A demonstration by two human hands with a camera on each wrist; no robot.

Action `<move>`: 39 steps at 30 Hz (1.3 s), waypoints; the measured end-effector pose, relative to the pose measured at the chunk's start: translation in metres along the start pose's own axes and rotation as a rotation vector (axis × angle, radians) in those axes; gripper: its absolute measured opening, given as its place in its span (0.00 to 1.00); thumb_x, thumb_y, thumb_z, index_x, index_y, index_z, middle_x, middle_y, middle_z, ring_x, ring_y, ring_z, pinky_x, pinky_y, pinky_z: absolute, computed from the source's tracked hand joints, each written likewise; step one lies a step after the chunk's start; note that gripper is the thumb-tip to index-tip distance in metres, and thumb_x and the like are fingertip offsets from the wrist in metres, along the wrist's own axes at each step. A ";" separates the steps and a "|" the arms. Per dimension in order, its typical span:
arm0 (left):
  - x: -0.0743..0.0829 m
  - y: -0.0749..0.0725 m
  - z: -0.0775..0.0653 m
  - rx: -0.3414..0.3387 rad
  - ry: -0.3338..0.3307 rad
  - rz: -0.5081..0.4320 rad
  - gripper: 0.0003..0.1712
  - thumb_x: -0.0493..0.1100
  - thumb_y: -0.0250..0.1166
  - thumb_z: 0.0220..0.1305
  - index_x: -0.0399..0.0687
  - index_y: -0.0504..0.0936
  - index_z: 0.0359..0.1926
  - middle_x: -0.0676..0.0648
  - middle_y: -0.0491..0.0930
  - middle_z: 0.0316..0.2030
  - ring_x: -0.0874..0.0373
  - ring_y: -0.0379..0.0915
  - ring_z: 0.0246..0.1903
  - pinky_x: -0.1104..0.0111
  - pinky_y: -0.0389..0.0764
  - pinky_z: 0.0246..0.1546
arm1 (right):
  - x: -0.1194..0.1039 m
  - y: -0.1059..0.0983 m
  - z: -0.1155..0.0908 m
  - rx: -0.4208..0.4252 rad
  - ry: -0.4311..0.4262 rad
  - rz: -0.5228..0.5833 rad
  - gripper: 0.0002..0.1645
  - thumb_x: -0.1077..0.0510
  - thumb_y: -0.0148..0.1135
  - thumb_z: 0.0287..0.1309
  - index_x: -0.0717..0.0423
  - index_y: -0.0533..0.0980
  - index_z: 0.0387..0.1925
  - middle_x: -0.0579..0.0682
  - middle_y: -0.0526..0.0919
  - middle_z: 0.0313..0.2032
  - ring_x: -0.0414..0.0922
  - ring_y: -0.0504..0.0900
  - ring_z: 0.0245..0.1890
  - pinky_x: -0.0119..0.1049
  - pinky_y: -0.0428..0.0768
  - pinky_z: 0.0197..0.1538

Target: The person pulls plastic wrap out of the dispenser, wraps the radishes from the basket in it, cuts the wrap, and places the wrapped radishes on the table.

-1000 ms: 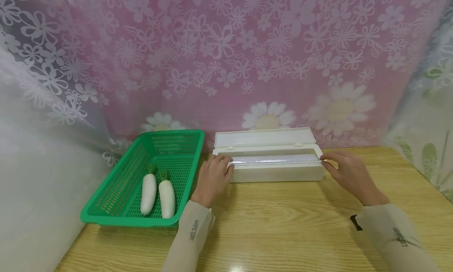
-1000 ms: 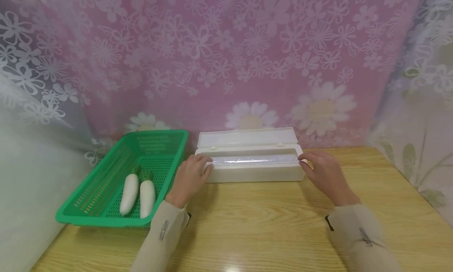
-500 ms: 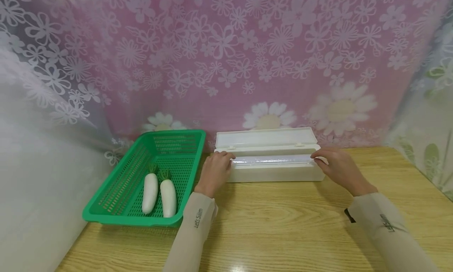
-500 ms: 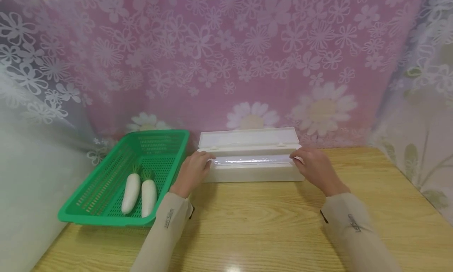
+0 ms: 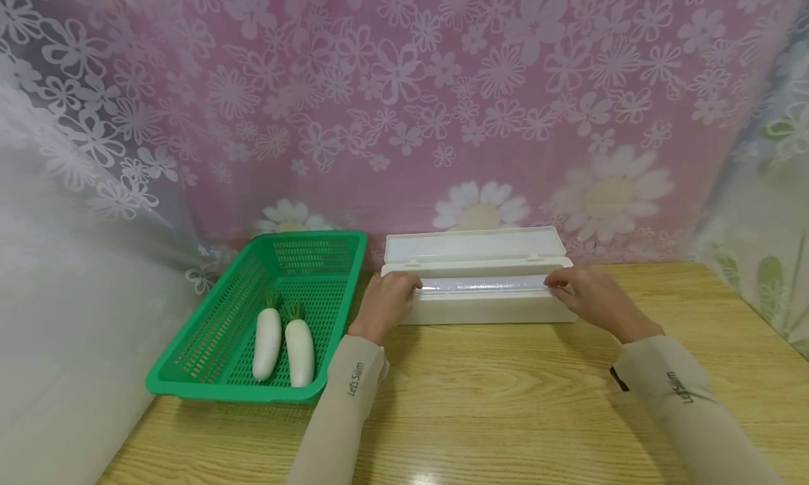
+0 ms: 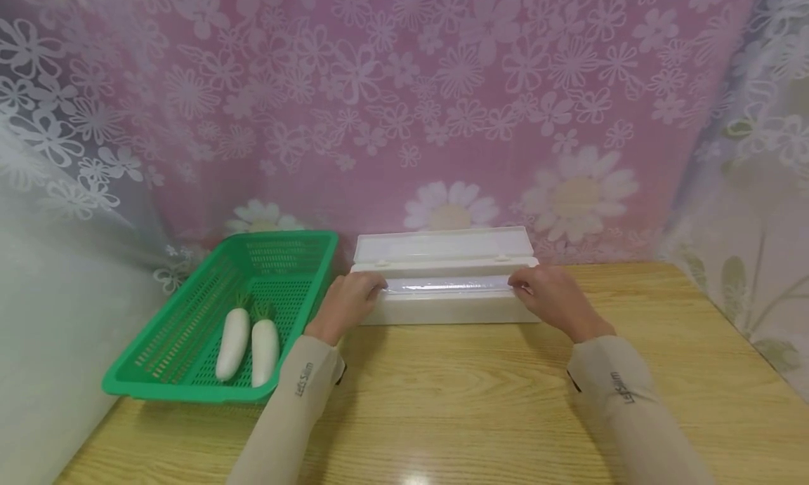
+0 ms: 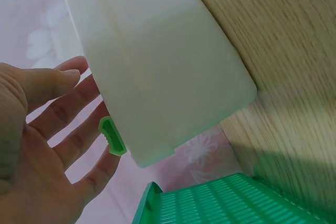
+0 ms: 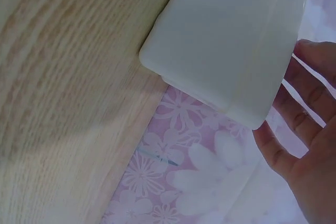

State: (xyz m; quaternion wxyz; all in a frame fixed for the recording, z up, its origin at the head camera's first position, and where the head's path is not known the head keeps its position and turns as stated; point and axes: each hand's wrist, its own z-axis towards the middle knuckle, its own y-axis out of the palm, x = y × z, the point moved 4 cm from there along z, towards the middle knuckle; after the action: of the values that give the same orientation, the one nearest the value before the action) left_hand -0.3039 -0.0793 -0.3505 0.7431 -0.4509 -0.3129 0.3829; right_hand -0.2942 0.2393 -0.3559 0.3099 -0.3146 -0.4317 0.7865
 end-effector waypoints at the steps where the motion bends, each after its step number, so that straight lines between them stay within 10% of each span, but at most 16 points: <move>1: 0.000 0.001 0.000 -0.011 -0.002 -0.003 0.10 0.31 0.64 0.68 0.43 0.90 0.43 0.47 0.88 0.42 0.51 0.85 0.42 0.52 0.81 0.46 | 0.000 0.001 0.001 -0.007 -0.001 0.004 0.08 0.71 0.68 0.58 0.65 0.85 0.40 0.56 0.87 0.34 0.53 0.85 0.33 0.49 0.83 0.35; 17: -0.002 0.005 0.004 -0.037 0.002 -0.005 0.13 0.28 0.63 0.65 0.44 0.90 0.44 0.47 0.88 0.41 0.52 0.85 0.42 0.57 0.82 0.44 | 0.007 0.003 0.007 -0.073 0.036 0.043 0.07 0.71 0.65 0.61 0.68 0.83 0.41 0.58 0.87 0.35 0.53 0.85 0.33 0.51 0.83 0.37; 30: -0.016 0.006 0.012 -0.156 -0.214 -0.269 0.21 0.19 0.59 0.61 0.39 0.87 0.49 0.42 0.86 0.37 0.50 0.82 0.39 0.62 0.83 0.43 | 0.010 0.004 0.005 -0.070 0.074 0.061 0.08 0.70 0.62 0.63 0.69 0.83 0.43 0.60 0.86 0.36 0.55 0.85 0.34 0.52 0.83 0.37; 39: -0.019 0.008 0.015 -0.133 -0.212 -0.293 0.19 0.19 0.59 0.61 0.36 0.87 0.47 0.41 0.85 0.35 0.51 0.80 0.37 0.64 0.81 0.39 | 0.008 0.006 0.009 -0.044 0.056 0.023 0.08 0.70 0.63 0.63 0.68 0.84 0.42 0.56 0.84 0.35 0.52 0.83 0.34 0.50 0.82 0.36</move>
State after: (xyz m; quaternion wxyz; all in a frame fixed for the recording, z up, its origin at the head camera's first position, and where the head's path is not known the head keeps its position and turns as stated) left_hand -0.3277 -0.0864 -0.3543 0.7221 -0.4059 -0.4765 0.2945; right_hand -0.3070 0.2388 -0.3589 0.3058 -0.3483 -0.4363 0.7712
